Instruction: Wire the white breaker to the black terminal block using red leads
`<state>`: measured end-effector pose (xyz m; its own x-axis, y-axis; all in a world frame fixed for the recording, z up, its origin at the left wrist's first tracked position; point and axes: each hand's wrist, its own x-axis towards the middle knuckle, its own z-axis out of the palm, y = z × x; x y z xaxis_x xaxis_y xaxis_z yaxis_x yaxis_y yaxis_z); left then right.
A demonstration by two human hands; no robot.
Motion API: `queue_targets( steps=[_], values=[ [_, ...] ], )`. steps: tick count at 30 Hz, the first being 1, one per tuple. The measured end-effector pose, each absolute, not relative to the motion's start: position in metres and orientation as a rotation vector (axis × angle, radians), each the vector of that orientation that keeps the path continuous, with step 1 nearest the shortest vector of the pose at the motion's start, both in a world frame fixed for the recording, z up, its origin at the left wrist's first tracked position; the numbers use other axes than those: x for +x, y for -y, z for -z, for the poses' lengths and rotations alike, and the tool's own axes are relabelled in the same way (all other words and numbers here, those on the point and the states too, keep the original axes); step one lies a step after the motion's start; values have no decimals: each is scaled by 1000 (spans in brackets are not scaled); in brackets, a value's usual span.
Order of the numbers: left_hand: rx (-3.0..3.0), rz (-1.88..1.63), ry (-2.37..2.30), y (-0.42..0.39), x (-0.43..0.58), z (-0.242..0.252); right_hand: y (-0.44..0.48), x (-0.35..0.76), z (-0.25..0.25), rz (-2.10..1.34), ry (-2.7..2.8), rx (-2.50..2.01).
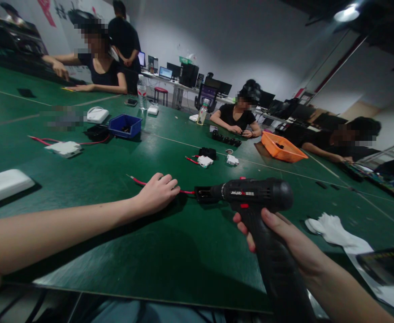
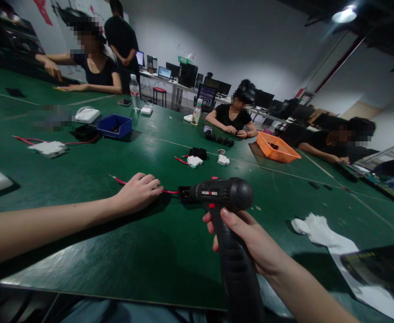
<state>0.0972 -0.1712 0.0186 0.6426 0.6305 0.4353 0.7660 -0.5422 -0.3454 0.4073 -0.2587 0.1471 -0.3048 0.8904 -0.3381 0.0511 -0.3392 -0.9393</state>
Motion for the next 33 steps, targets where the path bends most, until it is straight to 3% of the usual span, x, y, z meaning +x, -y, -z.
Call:
queue_targets(
  steps=[33],
  values=[
    [-2354,352,1102,171,97,-17,258,409,-146,-1699,1238,-1299]
  ],
)
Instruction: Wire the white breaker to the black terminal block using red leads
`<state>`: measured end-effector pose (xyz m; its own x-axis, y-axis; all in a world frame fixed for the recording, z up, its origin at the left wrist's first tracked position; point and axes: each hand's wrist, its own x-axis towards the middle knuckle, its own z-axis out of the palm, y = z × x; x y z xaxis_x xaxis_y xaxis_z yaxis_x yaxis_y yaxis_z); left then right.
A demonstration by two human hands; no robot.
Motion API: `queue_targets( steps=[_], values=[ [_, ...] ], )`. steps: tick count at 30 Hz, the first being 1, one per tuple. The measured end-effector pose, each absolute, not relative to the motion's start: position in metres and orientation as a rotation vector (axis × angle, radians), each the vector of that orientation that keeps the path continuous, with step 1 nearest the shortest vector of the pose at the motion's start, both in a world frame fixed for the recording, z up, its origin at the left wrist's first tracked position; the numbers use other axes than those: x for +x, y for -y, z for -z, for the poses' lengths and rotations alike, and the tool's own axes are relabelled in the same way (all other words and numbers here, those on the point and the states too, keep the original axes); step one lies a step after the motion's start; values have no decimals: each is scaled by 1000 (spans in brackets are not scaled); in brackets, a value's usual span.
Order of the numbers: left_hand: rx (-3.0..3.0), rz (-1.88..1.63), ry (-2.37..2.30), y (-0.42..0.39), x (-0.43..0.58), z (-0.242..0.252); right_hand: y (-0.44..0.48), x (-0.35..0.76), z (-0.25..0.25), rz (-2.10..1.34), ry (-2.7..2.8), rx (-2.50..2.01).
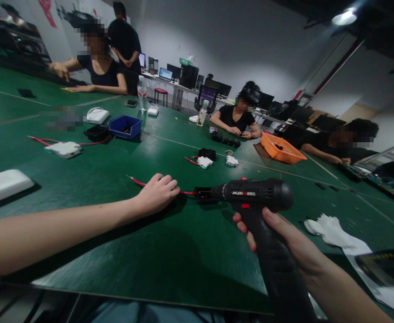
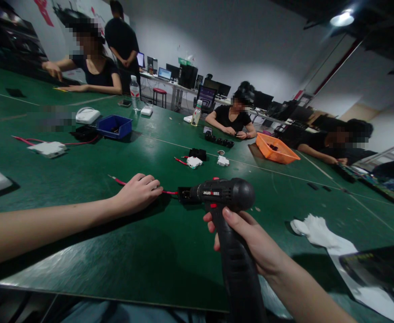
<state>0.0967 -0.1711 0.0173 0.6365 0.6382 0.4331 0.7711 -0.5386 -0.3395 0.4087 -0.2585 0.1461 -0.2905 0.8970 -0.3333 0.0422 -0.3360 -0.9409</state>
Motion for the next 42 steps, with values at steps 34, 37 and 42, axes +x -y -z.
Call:
queue_targets(
  steps=[34,37,42],
  values=[
    [-2368,347,1103,172,97,-19,261,406,-148,-1702,1223,-1314],
    [-2371,342,1106,172,97,-21,261,406,-149,-1704,1225,-1309],
    [-2375,357,1100,173,97,-21,261,407,-149,-1701,1233,-1304]
  ],
)
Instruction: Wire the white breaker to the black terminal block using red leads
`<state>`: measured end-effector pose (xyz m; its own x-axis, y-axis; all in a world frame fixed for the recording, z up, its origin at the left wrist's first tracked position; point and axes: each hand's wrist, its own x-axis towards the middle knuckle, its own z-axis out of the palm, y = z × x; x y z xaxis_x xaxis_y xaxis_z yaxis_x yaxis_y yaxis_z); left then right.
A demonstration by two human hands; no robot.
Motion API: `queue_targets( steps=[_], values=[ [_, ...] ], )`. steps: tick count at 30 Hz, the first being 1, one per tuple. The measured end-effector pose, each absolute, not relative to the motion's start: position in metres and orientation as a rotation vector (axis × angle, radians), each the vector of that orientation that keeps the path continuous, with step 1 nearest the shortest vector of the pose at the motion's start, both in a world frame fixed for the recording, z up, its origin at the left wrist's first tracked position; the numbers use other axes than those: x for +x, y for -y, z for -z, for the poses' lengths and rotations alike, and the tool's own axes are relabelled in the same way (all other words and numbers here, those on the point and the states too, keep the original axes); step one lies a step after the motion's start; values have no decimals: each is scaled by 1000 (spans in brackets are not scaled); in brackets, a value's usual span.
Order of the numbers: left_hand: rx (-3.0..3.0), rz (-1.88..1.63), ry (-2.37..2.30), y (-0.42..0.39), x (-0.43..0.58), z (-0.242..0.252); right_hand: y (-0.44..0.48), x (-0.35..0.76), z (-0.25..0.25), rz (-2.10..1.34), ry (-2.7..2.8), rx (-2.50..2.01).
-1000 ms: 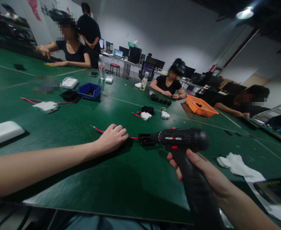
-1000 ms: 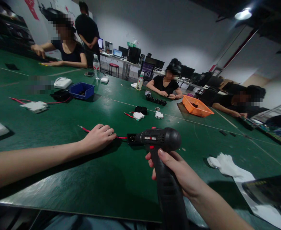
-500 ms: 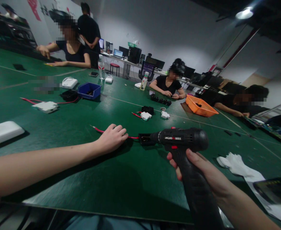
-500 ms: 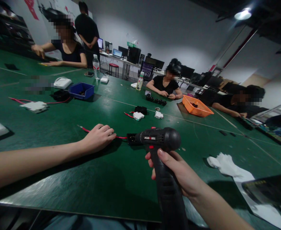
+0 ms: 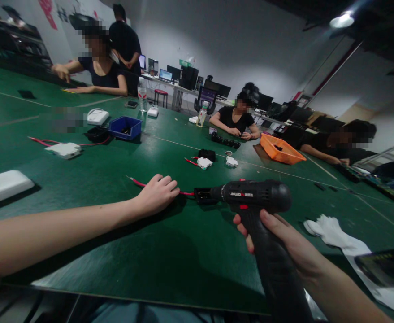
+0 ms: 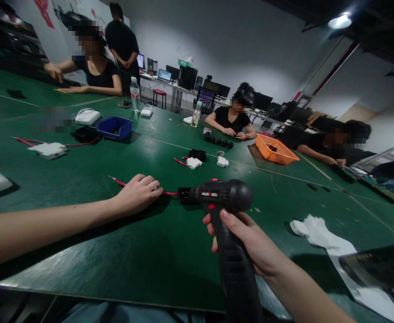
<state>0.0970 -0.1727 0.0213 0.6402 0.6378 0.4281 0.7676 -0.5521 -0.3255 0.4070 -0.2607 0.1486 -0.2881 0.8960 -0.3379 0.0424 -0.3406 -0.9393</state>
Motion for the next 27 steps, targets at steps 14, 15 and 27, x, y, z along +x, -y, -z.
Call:
queue_targets(
  steps=[14,15,27],
  values=[
    [-2352,345,1097,172,96,-18,260,406,-149,-1713,1231,-1314],
    [-2351,345,1098,172,96,-18,259,406,-150,-1720,1229,-1311],
    [-2349,286,1112,175,102,-24,257,407,-153,-1799,1166,-1212]
  ],
)
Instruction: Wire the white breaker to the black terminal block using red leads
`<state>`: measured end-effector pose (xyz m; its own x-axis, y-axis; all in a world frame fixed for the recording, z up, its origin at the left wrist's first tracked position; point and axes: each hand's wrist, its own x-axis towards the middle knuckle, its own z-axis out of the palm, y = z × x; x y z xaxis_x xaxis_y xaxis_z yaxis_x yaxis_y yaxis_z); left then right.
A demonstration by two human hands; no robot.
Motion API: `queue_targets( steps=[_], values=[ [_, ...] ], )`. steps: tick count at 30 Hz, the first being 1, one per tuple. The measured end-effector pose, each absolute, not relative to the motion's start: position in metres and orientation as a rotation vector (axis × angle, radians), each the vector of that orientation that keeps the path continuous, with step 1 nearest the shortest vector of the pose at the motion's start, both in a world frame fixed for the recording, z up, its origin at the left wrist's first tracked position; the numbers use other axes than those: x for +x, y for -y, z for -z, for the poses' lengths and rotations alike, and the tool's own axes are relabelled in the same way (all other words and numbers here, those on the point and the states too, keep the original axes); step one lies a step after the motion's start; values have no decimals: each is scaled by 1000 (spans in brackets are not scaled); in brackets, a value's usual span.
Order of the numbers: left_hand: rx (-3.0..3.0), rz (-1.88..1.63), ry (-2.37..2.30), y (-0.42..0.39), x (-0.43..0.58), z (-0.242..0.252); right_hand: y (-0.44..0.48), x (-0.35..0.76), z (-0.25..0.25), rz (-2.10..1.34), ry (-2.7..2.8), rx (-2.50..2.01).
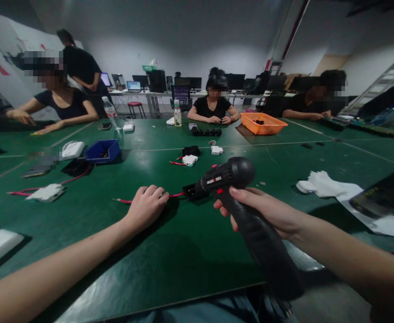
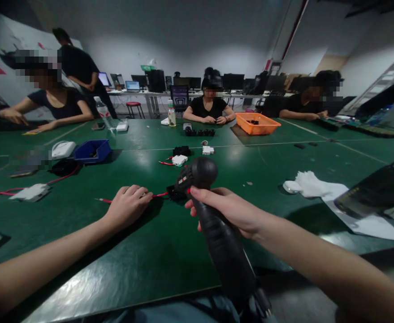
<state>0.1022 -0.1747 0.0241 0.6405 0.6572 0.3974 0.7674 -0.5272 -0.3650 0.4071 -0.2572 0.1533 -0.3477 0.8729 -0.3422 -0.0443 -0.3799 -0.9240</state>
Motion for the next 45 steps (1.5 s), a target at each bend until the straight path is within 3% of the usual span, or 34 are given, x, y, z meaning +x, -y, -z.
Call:
queue_targets(
  steps=[17,22,28,31,45],
  values=[
    [-2310,199,1144,174,106,-22,255,436,-157,-1768,1259,-1118],
    [-2305,218,1132,174,105,-22,227,463,-138,-1397,1584,-1109],
    [-2301,271,1128,175,107,-23,176,504,-101,-450,2019,-1618],
    [-2297,277,1109,174,107,-21,160,526,-86,-230,2108,-1806],
    [-2306,316,1073,171,102,-18,143,545,-70,-314,2271,-1983]
  ],
)
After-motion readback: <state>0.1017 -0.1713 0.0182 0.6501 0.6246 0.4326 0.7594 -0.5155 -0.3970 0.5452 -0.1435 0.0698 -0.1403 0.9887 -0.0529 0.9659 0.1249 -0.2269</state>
